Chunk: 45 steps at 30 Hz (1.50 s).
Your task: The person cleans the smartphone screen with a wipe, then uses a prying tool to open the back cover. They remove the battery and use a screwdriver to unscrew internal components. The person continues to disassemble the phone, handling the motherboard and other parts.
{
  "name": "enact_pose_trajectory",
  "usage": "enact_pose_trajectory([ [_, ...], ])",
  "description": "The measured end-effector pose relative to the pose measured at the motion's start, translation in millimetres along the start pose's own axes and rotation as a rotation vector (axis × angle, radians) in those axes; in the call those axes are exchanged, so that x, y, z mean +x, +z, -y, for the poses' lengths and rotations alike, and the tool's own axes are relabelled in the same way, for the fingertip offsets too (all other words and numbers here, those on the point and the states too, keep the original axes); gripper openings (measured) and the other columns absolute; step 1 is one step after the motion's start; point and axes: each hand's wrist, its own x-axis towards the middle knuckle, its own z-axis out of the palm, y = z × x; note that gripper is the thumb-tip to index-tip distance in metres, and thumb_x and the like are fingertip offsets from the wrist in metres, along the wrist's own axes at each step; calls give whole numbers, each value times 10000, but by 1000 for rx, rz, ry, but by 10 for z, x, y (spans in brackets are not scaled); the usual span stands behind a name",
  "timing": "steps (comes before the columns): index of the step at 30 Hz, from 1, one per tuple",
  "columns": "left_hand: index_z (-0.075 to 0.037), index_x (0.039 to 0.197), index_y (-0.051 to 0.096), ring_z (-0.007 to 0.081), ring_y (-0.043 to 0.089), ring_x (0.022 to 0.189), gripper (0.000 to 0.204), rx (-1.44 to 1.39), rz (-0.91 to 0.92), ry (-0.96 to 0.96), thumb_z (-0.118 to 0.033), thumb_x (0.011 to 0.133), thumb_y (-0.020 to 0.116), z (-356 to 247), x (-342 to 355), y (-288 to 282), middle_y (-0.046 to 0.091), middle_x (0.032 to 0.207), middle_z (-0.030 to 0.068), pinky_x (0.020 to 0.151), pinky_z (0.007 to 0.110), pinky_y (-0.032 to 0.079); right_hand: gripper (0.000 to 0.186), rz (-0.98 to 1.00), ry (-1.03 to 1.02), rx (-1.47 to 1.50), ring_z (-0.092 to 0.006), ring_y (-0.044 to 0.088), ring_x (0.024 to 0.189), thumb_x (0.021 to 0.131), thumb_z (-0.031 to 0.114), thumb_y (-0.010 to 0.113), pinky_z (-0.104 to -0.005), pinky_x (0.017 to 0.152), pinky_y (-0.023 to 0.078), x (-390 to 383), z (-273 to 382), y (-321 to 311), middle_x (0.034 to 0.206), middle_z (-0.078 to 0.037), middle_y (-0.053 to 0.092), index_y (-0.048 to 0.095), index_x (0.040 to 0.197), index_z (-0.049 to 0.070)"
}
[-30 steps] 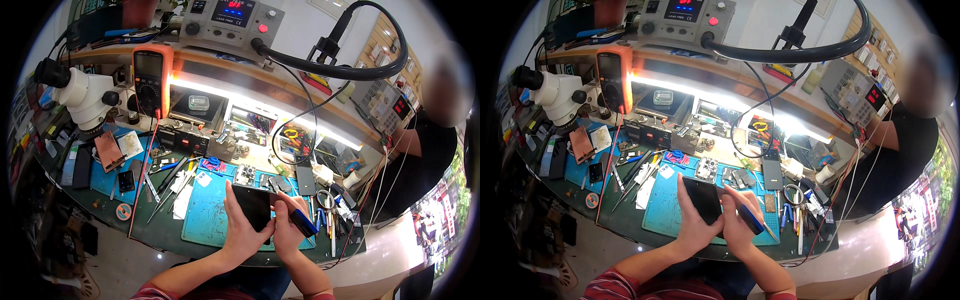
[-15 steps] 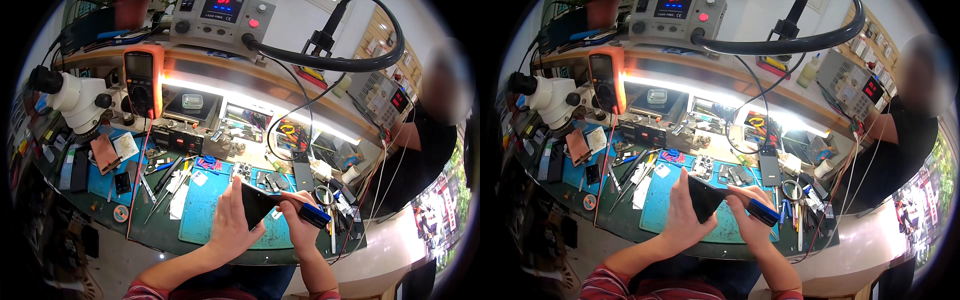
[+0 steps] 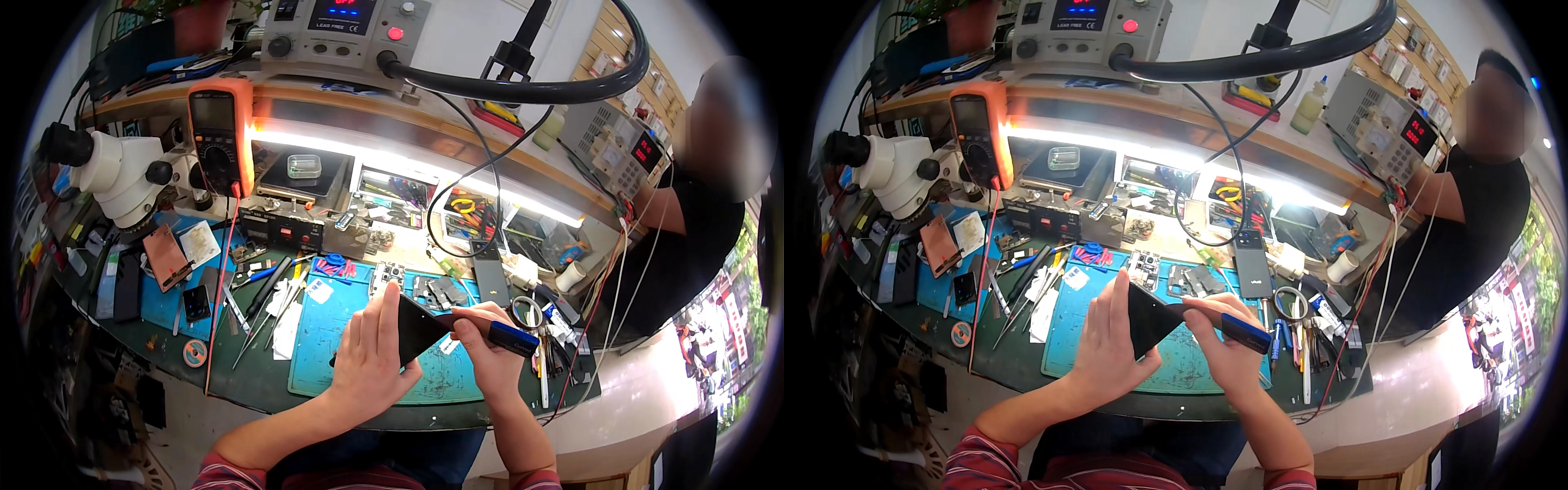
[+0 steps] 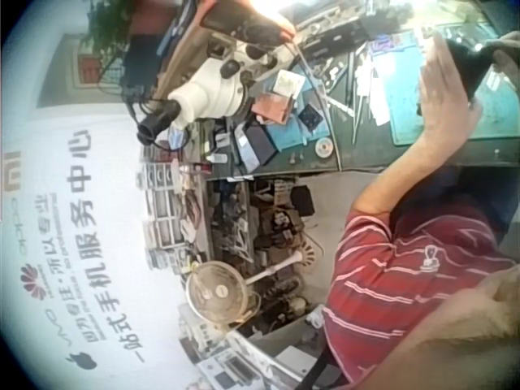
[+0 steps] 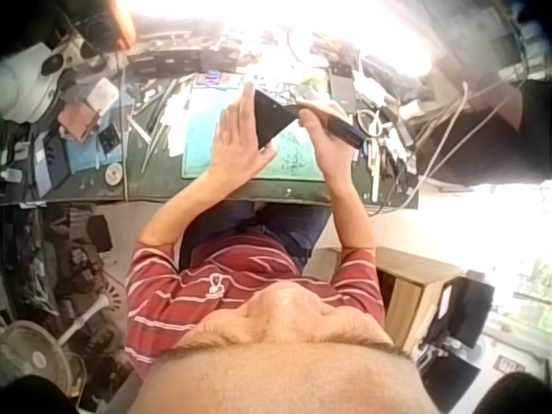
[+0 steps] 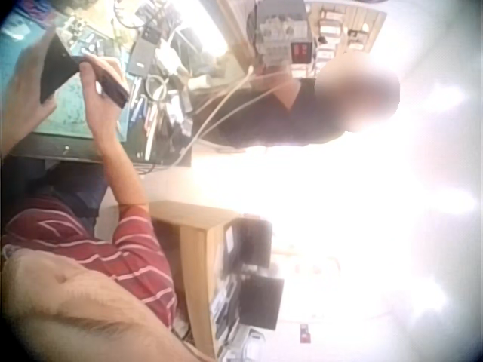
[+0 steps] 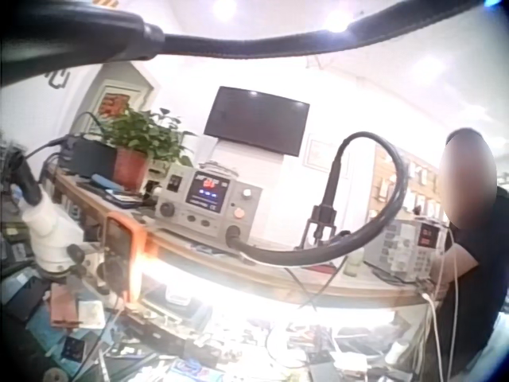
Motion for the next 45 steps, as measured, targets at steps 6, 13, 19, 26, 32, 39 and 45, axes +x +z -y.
enact_pose_trajectory([
  [6,98,1605,150,414,523,1104,1132,45,-10,18,-165,715,798,36,14,-17,438,1423,287,985,479,466,204,4,52,97,-127,657,838,911,11,771,-253,753,531,22,0,33,967,-65,702,776,1113,-7],
  [13,108,1601,139,410,525,1155,1137,12,32,-29,-194,731,806,10,66,-31,450,1414,282,1001,459,490,229,-83,152,185,-147,684,813,969,76,732,-281,754,555,-7,-49,115,964,-87,722,721,1163,-45],
  [19,98,1599,84,446,494,1247,1170,-92,81,-128,-174,729,816,37,65,23,425,1392,296,1014,471,489,269,-126,282,222,-181,701,822,1002,133,696,-319,765,580,-16,-66,172,947,-107,738,697,1197,-53],
  [26,101,1597,69,446,474,1271,1191,-139,63,-176,-171,726,835,65,38,96,403,1385,294,1050,475,460,275,-187,385,379,-202,714,829,1006,138,697,-359,798,614,-132,-169,282,978,-124,729,692,1204,-51],
  [32,115,1594,43,447,447,1295,1205,-232,73,-241,-161,728,834,109,53,92,400,1377,293,1105,480,403,259,-256,365,366,-219,730,859,1004,109,696,-363,811,622,-209,-173,389,1036,-135,734,689,1203,-57],
  [39,108,1599,18,447,449,1292,1224,-219,96,-255,-172,737,841,104,60,79,402,1376,293,1111,482,400,264,-244,353,316,-172,713,916,1017,108,690,-300,833,567,-287,-211,459,1059,-91,731,680,1243,-29],
  [45,107,1601,14,445,453,1287,1221,-207,56,-238,-159,741,838,108,38,133,405,1370,292,1109,482,400,250,-244,304,274,-122,643,843,1023,86,679,-284,796,544,-273,-243,551,1012,-62,713,686,1247,-26],
])
